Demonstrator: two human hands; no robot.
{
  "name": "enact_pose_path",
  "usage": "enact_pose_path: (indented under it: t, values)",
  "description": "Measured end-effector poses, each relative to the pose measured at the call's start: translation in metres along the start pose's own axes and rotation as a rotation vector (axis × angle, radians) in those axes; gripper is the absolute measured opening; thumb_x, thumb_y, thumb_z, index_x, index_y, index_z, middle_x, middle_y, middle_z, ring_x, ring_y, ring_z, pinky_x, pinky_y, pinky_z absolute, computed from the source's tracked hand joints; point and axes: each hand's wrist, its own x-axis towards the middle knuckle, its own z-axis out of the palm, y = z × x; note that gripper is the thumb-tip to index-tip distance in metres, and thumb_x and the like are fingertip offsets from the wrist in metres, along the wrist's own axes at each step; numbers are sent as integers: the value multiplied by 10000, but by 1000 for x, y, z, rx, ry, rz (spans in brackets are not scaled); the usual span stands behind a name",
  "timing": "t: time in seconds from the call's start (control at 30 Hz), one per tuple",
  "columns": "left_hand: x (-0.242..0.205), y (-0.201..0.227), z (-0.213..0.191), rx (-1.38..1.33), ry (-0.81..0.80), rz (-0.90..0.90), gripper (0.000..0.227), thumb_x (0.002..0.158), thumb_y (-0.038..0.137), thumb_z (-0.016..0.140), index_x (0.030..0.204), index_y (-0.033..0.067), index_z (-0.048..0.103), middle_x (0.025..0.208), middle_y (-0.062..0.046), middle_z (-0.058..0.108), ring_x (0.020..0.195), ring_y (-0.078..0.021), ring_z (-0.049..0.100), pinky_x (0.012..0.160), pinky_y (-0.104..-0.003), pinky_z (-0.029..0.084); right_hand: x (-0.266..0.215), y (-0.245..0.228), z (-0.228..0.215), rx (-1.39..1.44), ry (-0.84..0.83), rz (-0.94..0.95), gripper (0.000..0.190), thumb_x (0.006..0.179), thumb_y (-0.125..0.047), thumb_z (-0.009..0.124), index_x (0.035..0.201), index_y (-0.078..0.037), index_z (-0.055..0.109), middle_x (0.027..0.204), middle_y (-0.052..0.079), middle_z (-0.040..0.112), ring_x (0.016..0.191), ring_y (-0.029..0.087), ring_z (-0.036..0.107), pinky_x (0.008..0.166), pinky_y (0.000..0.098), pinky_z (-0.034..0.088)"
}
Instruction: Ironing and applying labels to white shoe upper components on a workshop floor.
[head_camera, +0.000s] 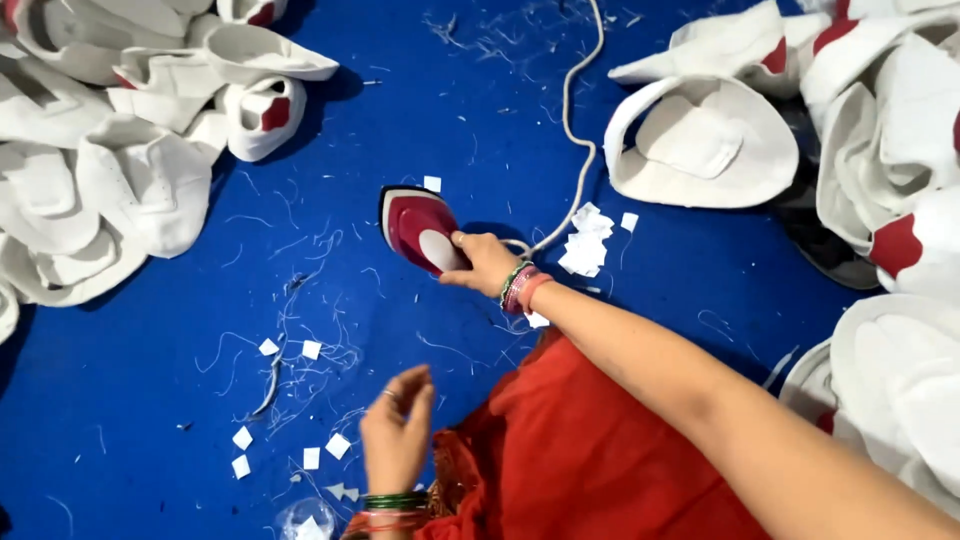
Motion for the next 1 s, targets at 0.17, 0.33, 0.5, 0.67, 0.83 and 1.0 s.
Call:
enact_pose_path:
  t: [0.17, 0.33, 0.5, 0.67, 0.83, 1.0]
  values:
    - [-28, -10, 44, -126, -88, -175, 275, 914, 139, 688, 1172, 64, 752, 978, -53, 810, 869, -104, 738, 798, -273, 590, 15, 14, 8, -87, -39, -212, 573, 829, -354, 780, 1178, 41, 556, 959, 272, 698, 941, 429, 695, 812, 474, 548]
    - [-45, 6, 53, -75, -150, -201, 284, 910, 145, 683, 1174, 63, 751, 964, -77, 823, 880, -108, 764, 803, -267, 587, 17, 10, 16, -106, -31, -163, 573, 819, -359, 769, 1165, 48, 561, 987, 272, 699, 968, 430, 693, 841, 475, 549]
    - [-56, -22, 62, -95, -221, -155, 285, 910, 152, 668, 1165, 55, 750, 988, -82, 826, 901, -120, 778, 822, -267, 590, 14, 5, 10, -131, 1, -109, 581, 758, -405, 813, 1110, 17, 626, 1048, 252, 711, 1000, 417, 696, 877, 471, 552]
    - [-63, -86, 86, -216, -137, -224, 326, 891, 84, 676, 1203, 13, 741, 1063, -136, 814, 1007, -180, 757, 925, -305, 561, 2, 21, -10, -161, 12, -150, 790, 722, -432, 857, 1259, 63, 557, 1154, 280, 633, 1086, 445, 617, 937, 474, 498]
    - [-60, -241, 98, -443, -250, -176, 347, 961, 58, 525, 1233, -8, 731, 1207, -126, 780, 1145, -200, 728, 1042, -299, 536, -20, 176, -148, -451, 568, 11, 413, 920, -242, 751, 1274, -56, 645, 1371, 170, 601, 1329, 378, 543, 1166, 476, 426]
    - [-63, -251, 102, -381, -161, -110, 327, 932, 32, 571, 1214, 12, 736, 1138, -130, 778, 1071, -199, 736, 979, -310, 564, -55, 205, -259, -774, 930, 304, 873, 799, -317, 864, 1495, -35, 418, 1550, 240, 389, 1454, 446, 311, 1183, 611, 220]
